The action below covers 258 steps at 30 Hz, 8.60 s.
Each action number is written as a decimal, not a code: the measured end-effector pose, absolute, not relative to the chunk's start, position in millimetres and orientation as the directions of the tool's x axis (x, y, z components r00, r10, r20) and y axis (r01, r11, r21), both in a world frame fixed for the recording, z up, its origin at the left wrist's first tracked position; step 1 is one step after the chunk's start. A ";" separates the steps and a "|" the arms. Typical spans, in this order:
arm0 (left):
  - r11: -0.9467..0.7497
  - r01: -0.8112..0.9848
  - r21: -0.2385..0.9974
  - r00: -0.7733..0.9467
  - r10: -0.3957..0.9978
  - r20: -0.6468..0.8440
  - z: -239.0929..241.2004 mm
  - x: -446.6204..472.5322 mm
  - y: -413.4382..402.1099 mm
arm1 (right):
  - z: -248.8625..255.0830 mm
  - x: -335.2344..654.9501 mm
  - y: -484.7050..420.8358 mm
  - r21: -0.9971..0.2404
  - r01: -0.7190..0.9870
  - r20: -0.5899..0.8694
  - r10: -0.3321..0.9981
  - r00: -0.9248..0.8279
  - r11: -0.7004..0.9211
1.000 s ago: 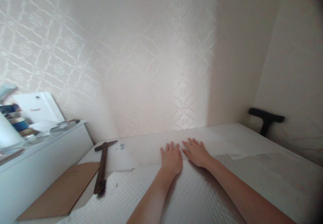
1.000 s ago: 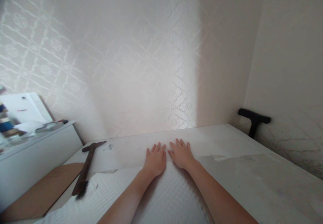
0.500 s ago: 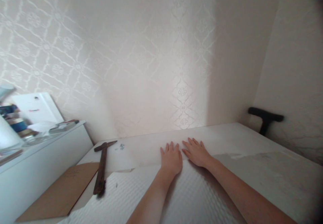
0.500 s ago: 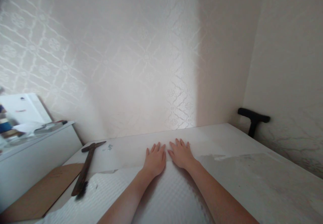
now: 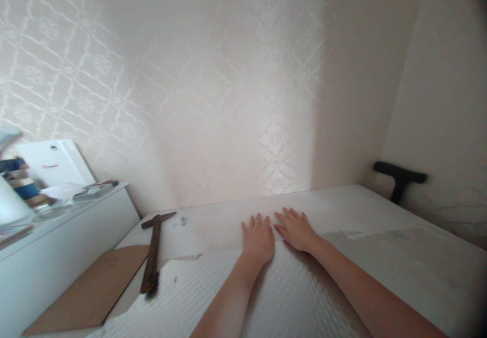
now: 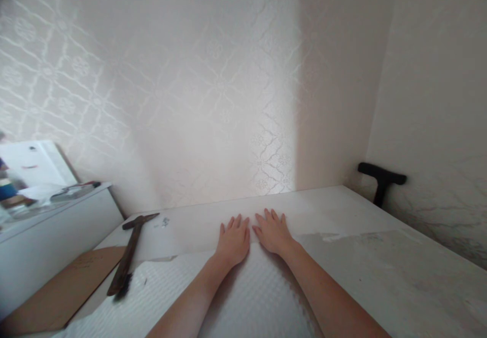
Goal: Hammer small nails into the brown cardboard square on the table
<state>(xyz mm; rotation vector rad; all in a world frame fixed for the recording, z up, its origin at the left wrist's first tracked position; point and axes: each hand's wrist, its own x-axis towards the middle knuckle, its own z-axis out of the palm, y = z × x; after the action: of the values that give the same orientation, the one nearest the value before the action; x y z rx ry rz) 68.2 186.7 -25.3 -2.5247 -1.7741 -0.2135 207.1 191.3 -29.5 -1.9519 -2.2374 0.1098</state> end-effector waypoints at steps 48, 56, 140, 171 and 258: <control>-0.342 0.938 0.060 0.330 0.932 0.153 -26.3 68.3 187.3 | -32.1 207.1 192.7 -0.160 0.978 0.080 0.989 -0.125 0.137; -0.341 0.938 0.060 0.329 0.933 0.147 -27.0 68.6 187.7 | -31.4 207.0 192.4 -0.166 0.977 0.083 0.989 -0.124 0.136; -0.334 0.942 0.038 0.327 0.936 0.130 -24.8 68.7 187.0 | -30.6 206.3 192.1 -0.165 0.977 0.079 0.989 -0.124 0.136; -0.335 0.942 0.035 0.326 0.933 0.154 -27.1 68.4 187.4 | -30.8 206.0 191.5 -0.162 0.977 0.086 0.988 -0.127 0.140; -0.336 0.941 0.033 0.330 0.936 0.121 -24.4 68.5 186.6 | -30.9 206.7 191.1 -0.156 0.976 0.103 0.986 -0.133 0.148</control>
<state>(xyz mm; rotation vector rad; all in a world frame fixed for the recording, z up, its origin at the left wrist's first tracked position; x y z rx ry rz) 68.5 186.6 -24.4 -2.5263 -1.7853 -0.1836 206.7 191.1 -30.9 -1.9385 -2.2364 0.0761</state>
